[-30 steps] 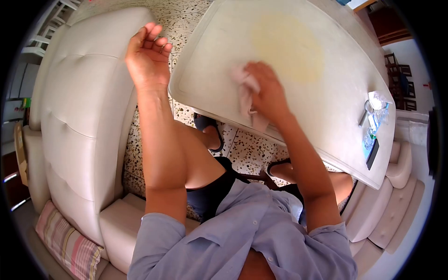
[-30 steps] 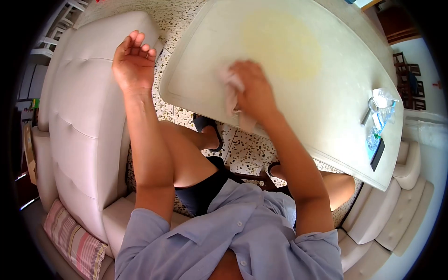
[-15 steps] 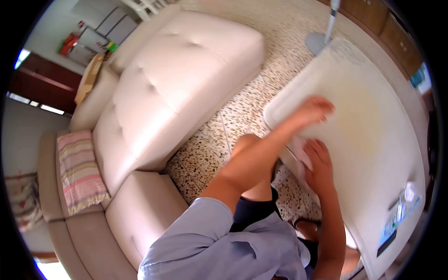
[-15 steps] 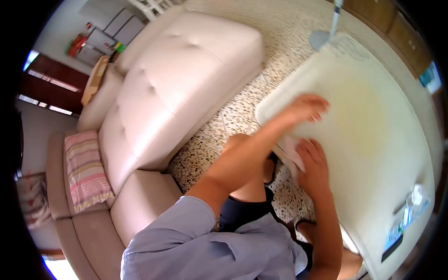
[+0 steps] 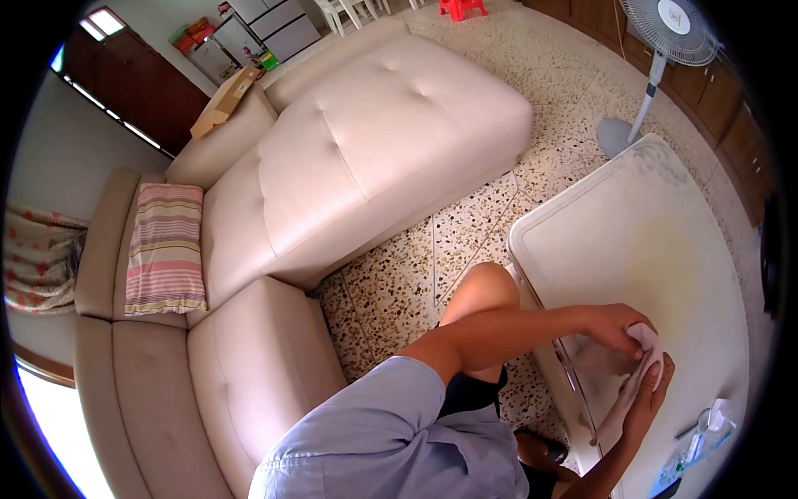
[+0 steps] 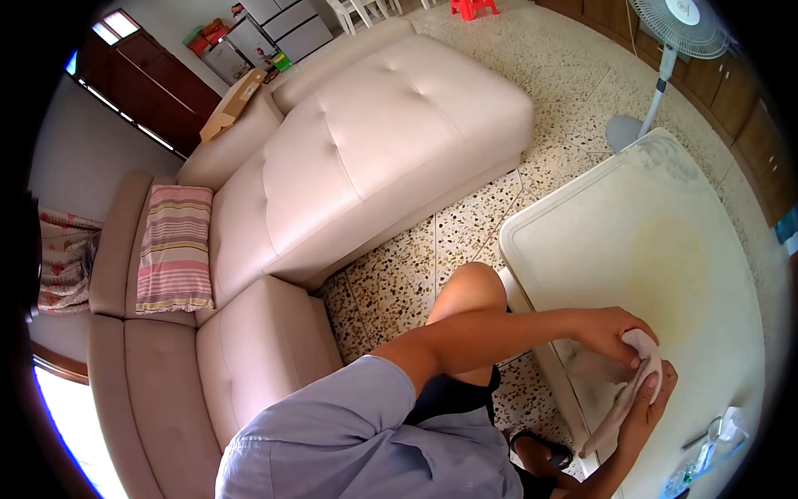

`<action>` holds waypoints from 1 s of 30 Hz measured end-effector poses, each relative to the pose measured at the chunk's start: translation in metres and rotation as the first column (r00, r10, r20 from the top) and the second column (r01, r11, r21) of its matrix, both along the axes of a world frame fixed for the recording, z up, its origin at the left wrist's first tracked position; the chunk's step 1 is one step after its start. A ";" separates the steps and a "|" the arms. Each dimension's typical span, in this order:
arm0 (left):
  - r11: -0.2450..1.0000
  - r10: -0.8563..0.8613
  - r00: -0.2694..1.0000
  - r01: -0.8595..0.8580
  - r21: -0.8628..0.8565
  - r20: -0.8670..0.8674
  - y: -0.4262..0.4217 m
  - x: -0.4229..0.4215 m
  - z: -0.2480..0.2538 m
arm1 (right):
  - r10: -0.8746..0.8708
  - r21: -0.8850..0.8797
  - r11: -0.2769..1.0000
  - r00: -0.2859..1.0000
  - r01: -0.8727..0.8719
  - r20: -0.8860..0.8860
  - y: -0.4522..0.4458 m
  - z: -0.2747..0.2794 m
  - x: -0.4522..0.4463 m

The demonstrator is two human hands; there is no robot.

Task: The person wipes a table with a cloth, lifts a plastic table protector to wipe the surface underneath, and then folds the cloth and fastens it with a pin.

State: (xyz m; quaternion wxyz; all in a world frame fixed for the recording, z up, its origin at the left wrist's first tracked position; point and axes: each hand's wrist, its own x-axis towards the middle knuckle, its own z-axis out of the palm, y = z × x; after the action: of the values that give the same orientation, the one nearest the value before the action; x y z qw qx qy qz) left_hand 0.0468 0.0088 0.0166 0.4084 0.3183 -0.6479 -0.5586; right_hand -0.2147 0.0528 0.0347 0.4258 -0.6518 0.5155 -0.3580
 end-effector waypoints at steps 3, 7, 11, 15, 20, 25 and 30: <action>0.995 -0.005 1.000 0.005 0.104 0.001 -0.002 0.006 0.017 | 0.034 0.019 0.999 0.993 -0.032 -0.114 -0.005 0.015 -0.013; 0.963 0.107 0.977 -0.056 0.262 -0.182 -0.003 0.009 0.020 | -0.091 0.265 0.964 0.978 0.038 0.190 -0.005 0.015 -0.019; 0.917 0.143 0.974 -0.063 0.395 -0.177 -0.005 0.005 0.023 | 0.068 0.183 0.969 0.885 -0.169 0.460 0.007 0.012 0.013; 0.894 -0.019 0.984 0.096 0.437 -0.177 0.004 0.004 0.034 | 0.020 0.142 0.990 0.999 -0.024 0.028 0.002 0.000 0.028; 0.923 -0.146 0.950 0.232 0.308 -0.277 0.000 0.019 0.038 | 0.091 0.189 0.977 0.994 -0.101 0.059 -0.006 0.013 0.002; 0.974 -0.182 0.936 0.213 -0.073 0.301 -0.013 0.031 0.016 | -0.026 0.049 0.999 0.997 0.023 0.079 -0.011 0.014 -0.032; 0.976 -0.149 0.902 0.200 -0.085 0.404 -0.016 0.027 0.007 | -0.048 0.184 0.983 0.989 0.022 0.139 -0.010 0.009 -0.065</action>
State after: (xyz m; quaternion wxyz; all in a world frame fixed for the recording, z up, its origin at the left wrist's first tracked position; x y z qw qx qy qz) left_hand 0.0740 -0.0070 0.0239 0.2364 0.3392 -0.7763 -0.4759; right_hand -0.2792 0.0423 0.0437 0.5130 -0.5736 0.5258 -0.3625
